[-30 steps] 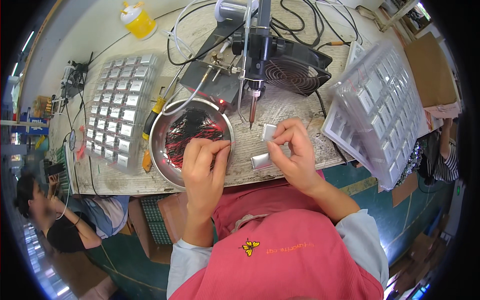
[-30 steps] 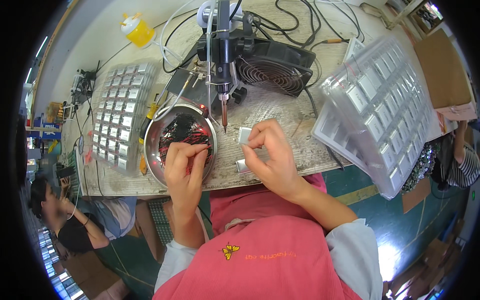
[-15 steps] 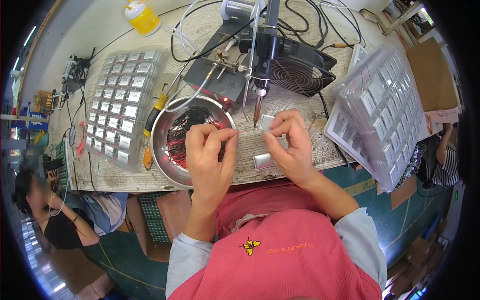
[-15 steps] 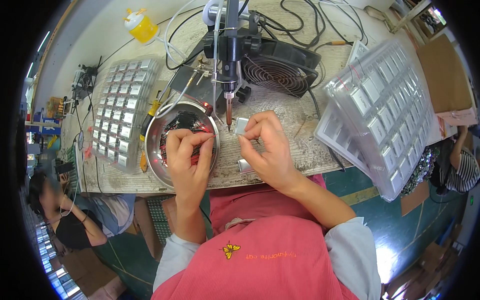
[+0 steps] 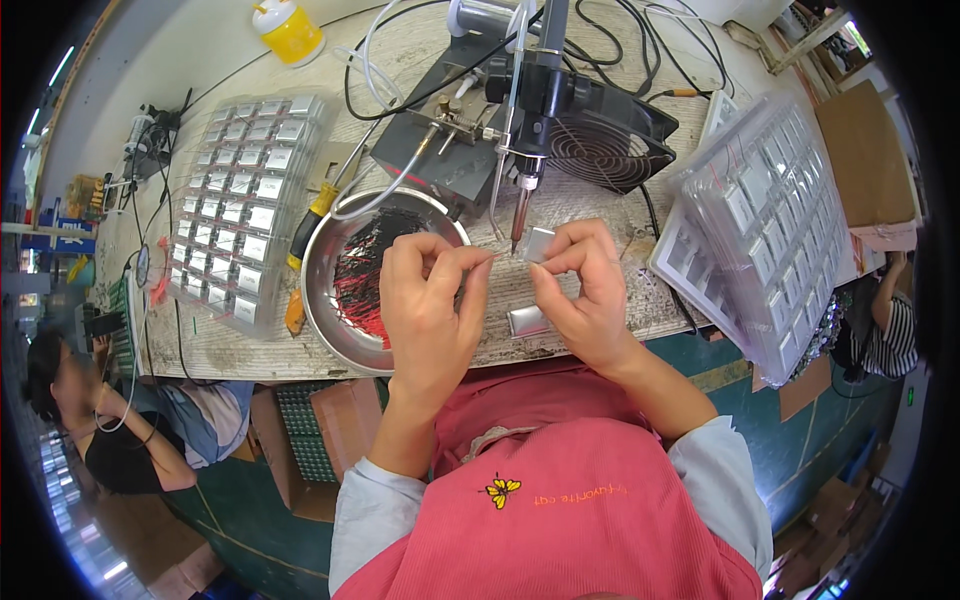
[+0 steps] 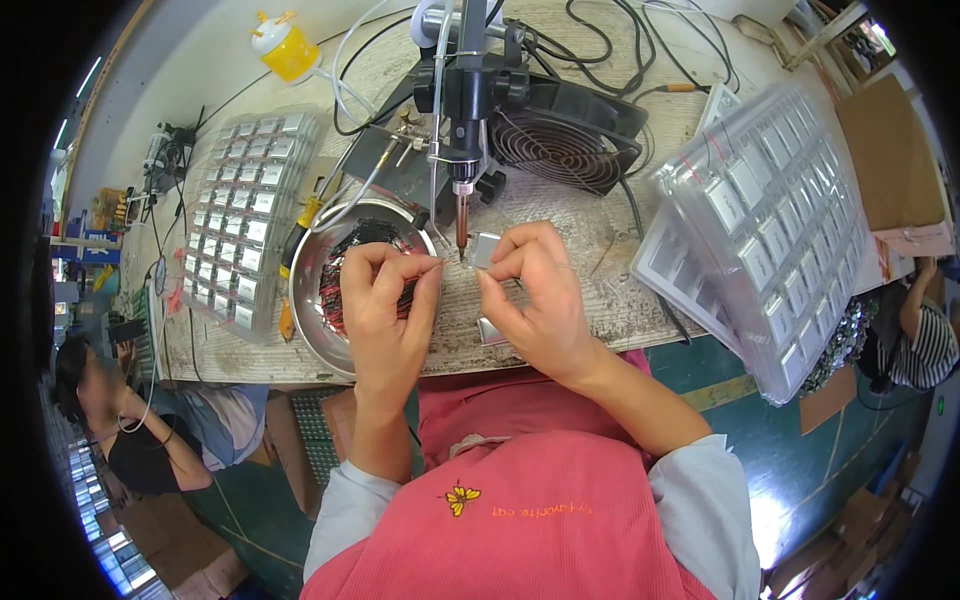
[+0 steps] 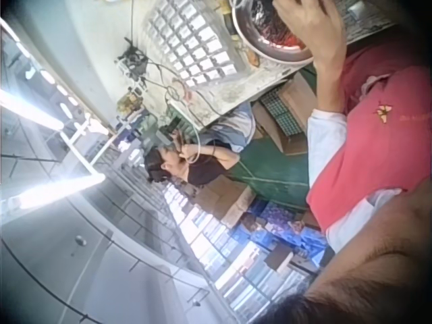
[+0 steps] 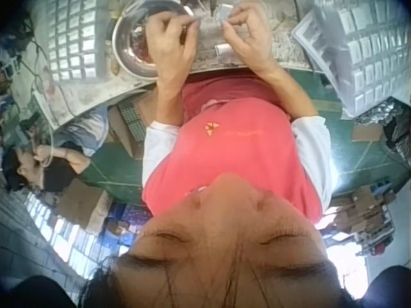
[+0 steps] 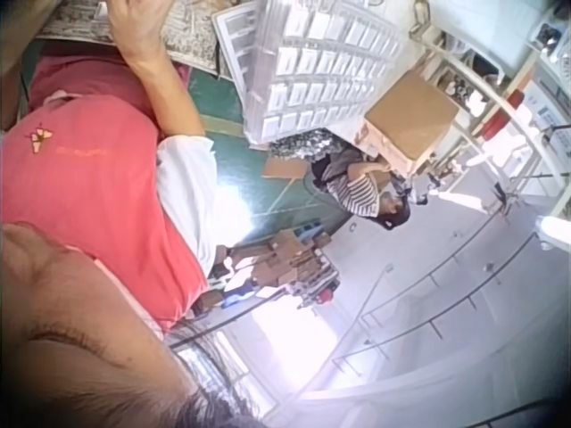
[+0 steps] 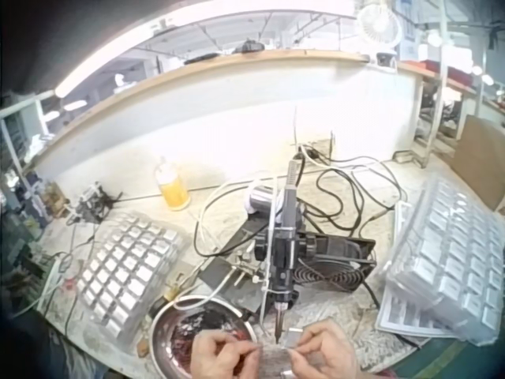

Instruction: The person solders wires onto small battery packs using a mounted soldering iron and places the assembled units into a plastic tray.

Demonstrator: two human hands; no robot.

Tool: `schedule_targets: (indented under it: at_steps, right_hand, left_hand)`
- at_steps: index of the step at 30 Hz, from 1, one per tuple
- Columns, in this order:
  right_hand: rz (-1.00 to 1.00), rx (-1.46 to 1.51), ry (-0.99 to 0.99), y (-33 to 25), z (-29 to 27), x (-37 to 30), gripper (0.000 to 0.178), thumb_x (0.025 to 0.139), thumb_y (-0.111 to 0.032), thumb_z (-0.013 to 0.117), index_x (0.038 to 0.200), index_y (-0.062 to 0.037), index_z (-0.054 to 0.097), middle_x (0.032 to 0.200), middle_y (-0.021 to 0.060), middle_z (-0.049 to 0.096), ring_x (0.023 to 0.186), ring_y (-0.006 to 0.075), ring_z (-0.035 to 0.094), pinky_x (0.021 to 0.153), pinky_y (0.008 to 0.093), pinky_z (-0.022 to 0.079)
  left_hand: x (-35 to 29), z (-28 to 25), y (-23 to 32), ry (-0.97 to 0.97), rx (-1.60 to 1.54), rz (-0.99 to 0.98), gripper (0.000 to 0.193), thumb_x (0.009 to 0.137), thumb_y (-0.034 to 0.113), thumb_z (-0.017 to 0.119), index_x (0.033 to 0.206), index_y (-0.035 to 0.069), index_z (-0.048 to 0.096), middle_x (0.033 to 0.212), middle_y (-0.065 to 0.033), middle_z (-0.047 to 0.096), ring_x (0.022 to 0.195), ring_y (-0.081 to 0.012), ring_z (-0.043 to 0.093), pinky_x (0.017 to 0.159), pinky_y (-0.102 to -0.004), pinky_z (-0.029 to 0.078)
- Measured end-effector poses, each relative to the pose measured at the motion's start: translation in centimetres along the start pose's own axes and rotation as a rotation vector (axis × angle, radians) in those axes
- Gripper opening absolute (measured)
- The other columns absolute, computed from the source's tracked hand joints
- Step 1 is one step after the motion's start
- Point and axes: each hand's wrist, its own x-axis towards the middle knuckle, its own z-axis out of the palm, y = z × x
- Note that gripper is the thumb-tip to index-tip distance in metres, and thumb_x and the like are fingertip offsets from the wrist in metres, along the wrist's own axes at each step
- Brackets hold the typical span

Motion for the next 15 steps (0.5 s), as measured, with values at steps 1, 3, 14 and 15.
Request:
schedule_targets:
  at_steps: [1, 3, 14, 15]
  right_hand:
    - [-0.011, -0.017, 0.001, -0.02, -0.01, 0.02, 0.017, 0.075, 0.002, 0.067, 0.083, -0.0021, 0.053, 0.092, 0.0133, 0.053, 0.081, 0.0242, 0.053, 0.069, 0.0321, 0.045]
    - [-0.027, -0.025, 0.004, -0.06, 0.03, 0.03, 0.017, 0.074, 0.002, 0.067, 0.083, -0.0022, 0.053, 0.092, 0.0137, 0.053, 0.081, 0.0247, 0.053, 0.069, 0.0321, 0.045]
    - [-0.054, -0.03, 0.014, -0.07, 0.07, -0.02, 0.018, 0.073, 0.003, 0.067, 0.083, -0.0019, 0.053, 0.092, 0.0146, 0.054, 0.081, 0.0261, 0.054, 0.069, 0.0328, 0.046]
    - [-0.053, -0.03, 0.013, -0.07, 0.07, -0.04, 0.017, 0.074, 0.003, 0.067, 0.083, -0.0019, 0.053, 0.092, 0.0146, 0.054, 0.081, 0.0261, 0.054, 0.069, 0.0328, 0.046]
  left_hand:
    - [0.07, -0.04, 0.13, -0.028, -0.002, -0.022, 0.011, 0.077, 0.003, 0.069, 0.087, 0.004, 0.064, 0.088, -0.009, 0.048, 0.083, -0.0237, 0.051, 0.074, -0.0332, 0.041]
    - [0.11, -0.08, 0.2, -0.032, 0.003, -0.015, 0.011, 0.077, 0.004, 0.069, 0.088, 0.004, 0.064, 0.088, -0.0092, 0.048, 0.083, -0.0239, 0.05, 0.074, -0.0334, 0.041]
    - [0.28, -0.07, 0.44, -0.053, 0.024, -0.002, 0.012, 0.077, 0.004, 0.069, 0.088, 0.004, 0.064, 0.088, -0.0096, 0.048, 0.083, -0.0244, 0.05, 0.074, -0.0342, 0.041]
    - [0.29, -0.06, 0.4, -0.053, 0.029, 0.001, 0.012, 0.077, 0.004, 0.069, 0.088, 0.004, 0.065, 0.088, -0.0096, 0.049, 0.082, -0.0244, 0.051, 0.073, -0.0344, 0.041]
